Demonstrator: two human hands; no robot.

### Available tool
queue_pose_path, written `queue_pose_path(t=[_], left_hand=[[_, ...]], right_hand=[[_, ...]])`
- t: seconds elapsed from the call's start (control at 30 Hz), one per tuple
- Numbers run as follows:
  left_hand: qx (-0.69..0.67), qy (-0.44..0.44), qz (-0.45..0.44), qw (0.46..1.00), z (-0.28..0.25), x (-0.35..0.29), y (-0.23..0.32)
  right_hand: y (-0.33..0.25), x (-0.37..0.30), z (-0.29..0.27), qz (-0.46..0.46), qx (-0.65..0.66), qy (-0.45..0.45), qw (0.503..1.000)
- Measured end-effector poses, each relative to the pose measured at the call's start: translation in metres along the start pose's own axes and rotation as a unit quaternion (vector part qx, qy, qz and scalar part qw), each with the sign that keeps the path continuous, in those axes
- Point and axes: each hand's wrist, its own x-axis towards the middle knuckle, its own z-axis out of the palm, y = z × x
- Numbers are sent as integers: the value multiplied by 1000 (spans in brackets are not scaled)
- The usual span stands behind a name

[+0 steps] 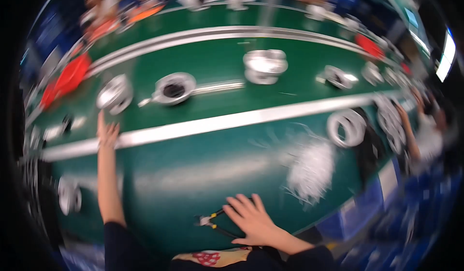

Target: Assembling small electronic fan components at a factory workstation.

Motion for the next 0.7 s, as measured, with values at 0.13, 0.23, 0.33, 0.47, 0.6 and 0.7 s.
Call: queue_pose_path(t=[0.13, 0.23, 0.33, 0.47, 0.6, 0.7], left_hand=[[-264, 154, -301, 903, 52, 27, 82], [-194, 180, -288, 920, 50, 42, 91], [-245, 81, -279, 925, 47, 51, 80], [-274, -31, -229, 934, 48, 35, 97], [-252, -175, -233, 923, 75, -45, 153], [-255, -233, -325, 880, 80, -124, 192]], right_hand=[[-3, -4, -2, 1, -18, 37, 999], [-6, 4, 11, -26, -9, 53, 998], [-17, 10, 16, -4, -30, 74, 997], [-17, 20, 27, 50, -17, 121, 991], [13, 34, -1, 40, 102, 282, 953], [9, 52, -62, 70, 182, 300, 934]])
